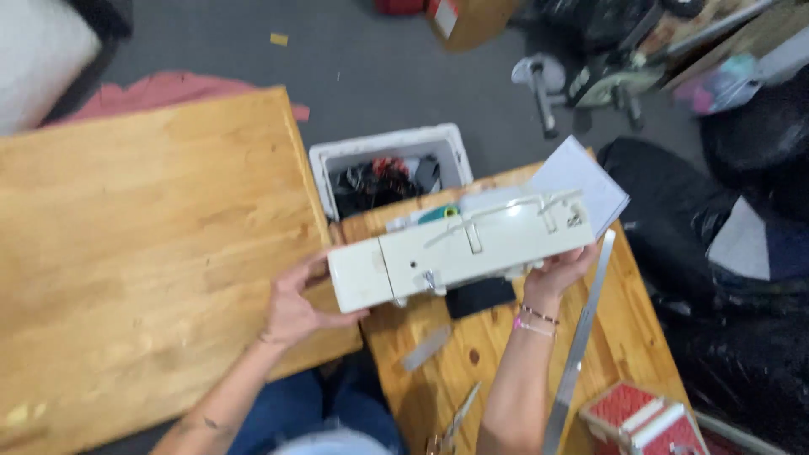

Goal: The person organizes sewing supplies by moving a sewing machine and sorting through spools of thread in a storage box. They then return to the table, open a small tin, and select a bobbin from a case before placing it on the sewing machine.

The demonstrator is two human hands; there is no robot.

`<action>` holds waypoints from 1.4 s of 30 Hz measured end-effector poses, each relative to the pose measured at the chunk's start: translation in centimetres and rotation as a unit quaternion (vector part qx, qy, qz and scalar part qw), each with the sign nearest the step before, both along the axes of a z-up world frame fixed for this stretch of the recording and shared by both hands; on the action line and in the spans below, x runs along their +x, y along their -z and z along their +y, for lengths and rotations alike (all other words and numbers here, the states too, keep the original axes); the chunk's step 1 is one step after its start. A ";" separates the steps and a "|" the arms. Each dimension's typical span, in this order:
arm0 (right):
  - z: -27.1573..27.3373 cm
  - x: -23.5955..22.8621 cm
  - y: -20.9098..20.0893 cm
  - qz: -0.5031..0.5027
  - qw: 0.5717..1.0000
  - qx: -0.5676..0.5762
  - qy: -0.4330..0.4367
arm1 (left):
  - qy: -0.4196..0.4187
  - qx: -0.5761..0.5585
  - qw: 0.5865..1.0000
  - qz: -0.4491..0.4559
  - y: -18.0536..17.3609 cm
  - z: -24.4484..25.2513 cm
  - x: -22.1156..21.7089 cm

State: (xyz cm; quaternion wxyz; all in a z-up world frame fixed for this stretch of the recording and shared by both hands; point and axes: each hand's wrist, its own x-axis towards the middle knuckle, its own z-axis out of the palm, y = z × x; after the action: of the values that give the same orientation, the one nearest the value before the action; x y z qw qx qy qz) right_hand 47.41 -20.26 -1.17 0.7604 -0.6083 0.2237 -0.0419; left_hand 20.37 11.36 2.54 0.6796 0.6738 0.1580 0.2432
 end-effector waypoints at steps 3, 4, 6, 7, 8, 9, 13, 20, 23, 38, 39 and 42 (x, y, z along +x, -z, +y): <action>3.1 -4.0 -3.2 -0.008 0.999 0.050 0.018 | -0.003 0.000 0.998 0.056 -2.0 1.6 -3.2; 4.3 -4.9 -4.4 -0.014 0.998 0.052 0.015 | -0.005 0.002 0.999 0.050 -1.7 2.5 -4.3; 6.6 -7.9 -6.6 0.015 0.998 0.051 0.012 | -0.031 -0.005 0.997 0.075 -1.1 4.1 -7.4; 8.1 -9.5 -7.8 0.017 0.999 0.050 0.007 | -0.037 -0.007 0.996 0.077 -1.3 5.0 -9.2; 9.8 -11.2 -9.0 0.021 0.998 0.053 0.002 | -0.041 0.001 0.995 0.096 -1.4 6.3 -10.7; 11.6 -13.0 -10.2 0.024 0.998 0.057 -0.003 | -0.045 0.009 0.992 0.114 -1.6 7.7 -12.2; 14.2 -17.0 -5.5 -0.008 0.991 0.136 -0.017 | -0.024 0.001 0.984 0.174 -3.8 12.4 -18.8; 22.9 -26.8 -4.6 0.055 0.991 0.102 -0.068 | -0.037 -0.025 0.989 0.143 -3.5 19.4 -29.4; 25.2 -29.5 -4.8 0.061 0.989 0.110 -0.073 | -0.035 -0.033 0.990 0.133 -3.4 21.0 -32.0; 25.9 -32.2 -3.4 0.063 0.995 0.068 -0.025 | 0.039 -0.069 0.992 0.099 0.0 23.1 -32.3; 25.8 -32.0 -3.3 0.070 0.995 0.074 -0.022 | 0.042 -0.058 0.992 0.103 0.1 23.0 -32.2; 24.7 -31.3 -2.6 0.076 0.992 0.079 -0.054 | 0.042 -0.051 0.990 0.124 0.8 22.5 -32.1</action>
State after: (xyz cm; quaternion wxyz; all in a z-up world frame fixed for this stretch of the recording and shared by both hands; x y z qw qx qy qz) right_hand 16.16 4.47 1.42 0.7881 -0.5585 0.2507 0.0635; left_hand -11.77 33.86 1.77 0.6981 0.6692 0.2243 0.1205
